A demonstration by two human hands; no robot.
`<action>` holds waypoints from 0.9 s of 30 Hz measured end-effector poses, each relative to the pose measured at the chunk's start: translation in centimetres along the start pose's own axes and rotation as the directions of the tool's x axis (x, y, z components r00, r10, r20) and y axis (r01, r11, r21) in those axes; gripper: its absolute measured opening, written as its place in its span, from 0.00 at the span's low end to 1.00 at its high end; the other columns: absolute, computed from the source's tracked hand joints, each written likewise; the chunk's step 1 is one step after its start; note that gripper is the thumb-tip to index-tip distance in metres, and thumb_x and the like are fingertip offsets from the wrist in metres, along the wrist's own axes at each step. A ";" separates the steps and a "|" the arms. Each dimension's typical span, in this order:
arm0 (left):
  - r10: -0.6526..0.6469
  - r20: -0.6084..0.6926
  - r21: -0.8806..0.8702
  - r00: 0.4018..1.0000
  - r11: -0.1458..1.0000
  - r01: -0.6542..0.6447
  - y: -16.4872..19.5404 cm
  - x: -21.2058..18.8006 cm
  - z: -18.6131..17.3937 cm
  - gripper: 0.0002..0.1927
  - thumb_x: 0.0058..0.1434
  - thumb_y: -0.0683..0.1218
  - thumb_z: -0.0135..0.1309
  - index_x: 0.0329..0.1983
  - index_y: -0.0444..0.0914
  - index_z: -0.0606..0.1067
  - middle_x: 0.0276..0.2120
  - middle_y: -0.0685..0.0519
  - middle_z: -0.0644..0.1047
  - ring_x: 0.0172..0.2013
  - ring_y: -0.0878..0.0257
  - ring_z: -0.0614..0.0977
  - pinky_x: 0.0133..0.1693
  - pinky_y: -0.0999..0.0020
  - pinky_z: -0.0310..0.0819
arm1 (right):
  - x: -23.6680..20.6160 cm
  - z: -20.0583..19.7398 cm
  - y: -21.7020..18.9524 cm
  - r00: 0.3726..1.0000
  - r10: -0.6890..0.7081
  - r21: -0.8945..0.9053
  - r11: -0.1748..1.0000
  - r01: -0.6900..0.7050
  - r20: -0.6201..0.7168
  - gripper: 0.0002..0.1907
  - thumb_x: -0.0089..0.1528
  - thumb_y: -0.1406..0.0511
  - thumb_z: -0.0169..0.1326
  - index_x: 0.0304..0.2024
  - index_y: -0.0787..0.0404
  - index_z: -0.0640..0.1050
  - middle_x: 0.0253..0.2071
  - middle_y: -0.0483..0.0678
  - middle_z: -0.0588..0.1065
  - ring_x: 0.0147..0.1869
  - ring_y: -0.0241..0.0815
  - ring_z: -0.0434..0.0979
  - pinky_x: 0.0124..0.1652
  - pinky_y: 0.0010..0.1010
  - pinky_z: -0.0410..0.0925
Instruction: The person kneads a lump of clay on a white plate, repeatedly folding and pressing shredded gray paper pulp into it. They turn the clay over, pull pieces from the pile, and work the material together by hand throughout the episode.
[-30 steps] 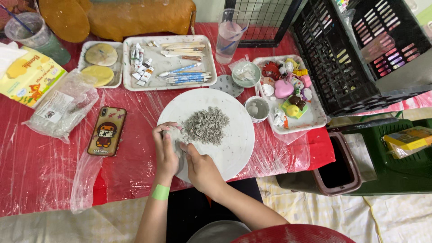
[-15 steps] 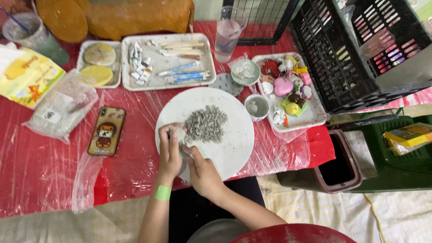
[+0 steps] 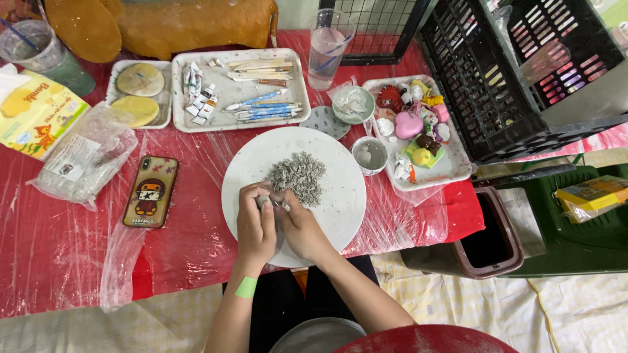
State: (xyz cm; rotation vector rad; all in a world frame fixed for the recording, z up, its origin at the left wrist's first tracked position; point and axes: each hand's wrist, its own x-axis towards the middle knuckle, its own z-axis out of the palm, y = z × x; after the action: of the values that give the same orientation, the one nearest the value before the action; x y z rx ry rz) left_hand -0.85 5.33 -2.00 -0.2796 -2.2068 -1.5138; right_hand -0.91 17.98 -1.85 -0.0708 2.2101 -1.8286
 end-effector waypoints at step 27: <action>-0.133 0.026 -0.408 0.991 0.903 0.132 -3.6 -0.3 0.2 0.12 0.76 0.48 0.37 0.53 0.35 0.63 0.56 0.41 0.72 0.54 0.56 0.76 0.61 0.56 0.67 | -1.0 -1.5 -1.7 0.946 -0.323 -0.169 0.931 0.324 0.035 0.18 0.69 0.71 0.46 0.62 0.57 0.69 0.27 0.59 0.77 0.33 0.63 0.82 0.34 0.46 0.72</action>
State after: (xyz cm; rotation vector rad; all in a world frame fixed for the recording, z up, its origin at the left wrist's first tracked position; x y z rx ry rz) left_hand -2.08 4.19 -5.17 -0.2585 -1.9186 -2.0487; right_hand -0.52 19.31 0.19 -0.5048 2.4671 -1.7772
